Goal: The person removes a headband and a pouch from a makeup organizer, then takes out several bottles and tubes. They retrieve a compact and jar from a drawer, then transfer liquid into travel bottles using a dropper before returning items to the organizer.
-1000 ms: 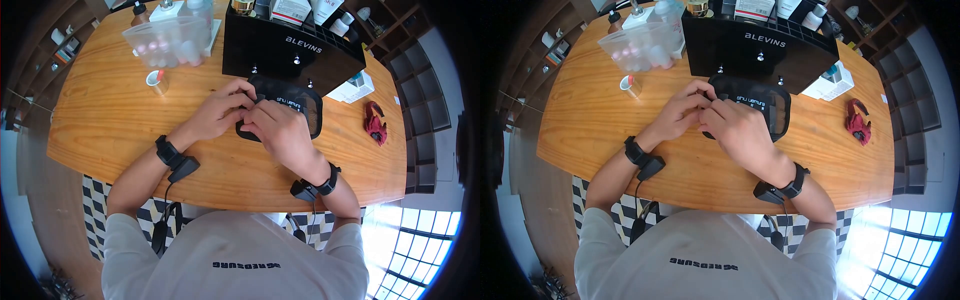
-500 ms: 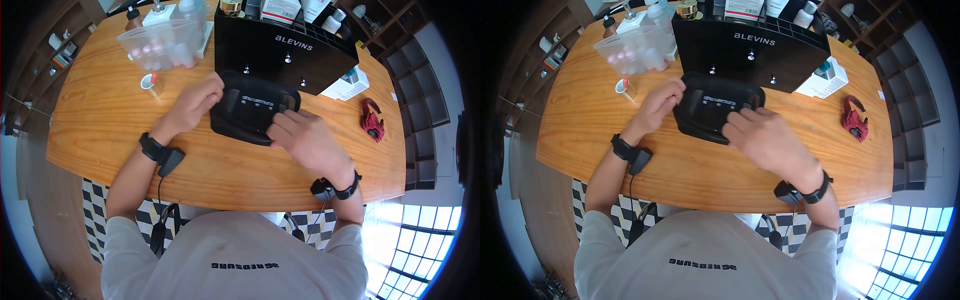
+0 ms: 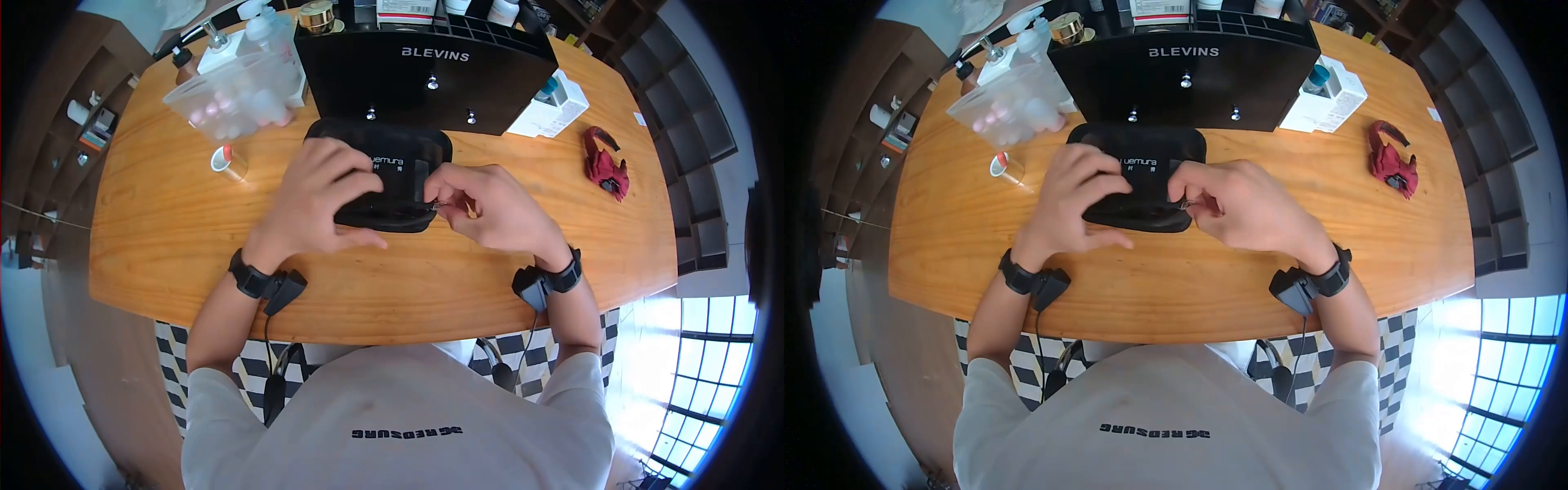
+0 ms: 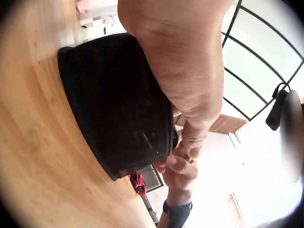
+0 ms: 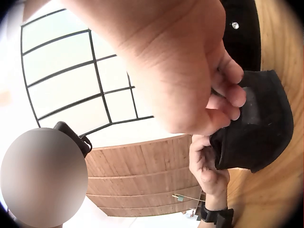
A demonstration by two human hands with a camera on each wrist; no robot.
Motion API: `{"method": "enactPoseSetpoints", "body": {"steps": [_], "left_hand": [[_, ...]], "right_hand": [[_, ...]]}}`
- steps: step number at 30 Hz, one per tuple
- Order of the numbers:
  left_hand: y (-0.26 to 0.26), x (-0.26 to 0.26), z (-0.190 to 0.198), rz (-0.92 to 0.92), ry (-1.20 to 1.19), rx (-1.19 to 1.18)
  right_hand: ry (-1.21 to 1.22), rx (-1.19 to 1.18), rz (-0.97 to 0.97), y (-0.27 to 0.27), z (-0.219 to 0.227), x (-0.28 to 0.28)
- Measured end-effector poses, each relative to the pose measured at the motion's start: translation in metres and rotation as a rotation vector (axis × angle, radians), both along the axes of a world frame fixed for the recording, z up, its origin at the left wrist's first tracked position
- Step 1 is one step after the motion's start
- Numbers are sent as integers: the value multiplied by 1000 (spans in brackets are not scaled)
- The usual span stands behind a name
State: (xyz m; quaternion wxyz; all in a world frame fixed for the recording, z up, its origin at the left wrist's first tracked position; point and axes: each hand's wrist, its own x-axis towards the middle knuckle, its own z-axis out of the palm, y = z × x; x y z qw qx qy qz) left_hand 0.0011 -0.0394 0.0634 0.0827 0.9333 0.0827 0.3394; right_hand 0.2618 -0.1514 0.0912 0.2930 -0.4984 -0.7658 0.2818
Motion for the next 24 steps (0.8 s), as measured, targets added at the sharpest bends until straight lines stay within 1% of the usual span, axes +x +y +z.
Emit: {"method": "enactPoseSetpoints", "body": {"steps": [2,4,6,7,9,11,12,14,16,17,18,20,21,23,24], "left_hand": [[-7,6,-2,6,35,32],[-8,7,-9,36,101,132],[-10,9,-9,7,67,142],[-13,8,-10,1,85,151],[-15,8,-13,1,100,157],[-15,7,-15,-51,37,125],[-14,6,-16,-49,35,126],[-14,3,-18,-137,39,134],[-19,5,-17,-171,15,146],[-20,5,-16,-202,-4,158],[-19,6,-15,-204,-7,163],[-17,7,-14,-232,-23,164],[-17,7,-14,-232,-23,171],[-17,7,-14,-242,-32,123],[-17,7,-14,-241,-30,129]], "right_hand": [[2,9,2,1,0,1],[4,19,8,0,1,0],[-15,57,-42,0,3,0],[-16,55,-41,2,2,2],[-81,112,-118,8,-3,13],[-60,133,-132,14,-6,21],[-37,153,-151,18,-7,25],[-42,152,-157,28,-16,37],[110,147,-139,41,-21,45],[182,78,-104,46,-21,48],[178,82,-106,52,-20,49],[220,17,4,64,-19,50],[219,24,5,71,-16,51],[191,-87,105,82,-8,49],[192,-81,107,86,-6,47]]}}
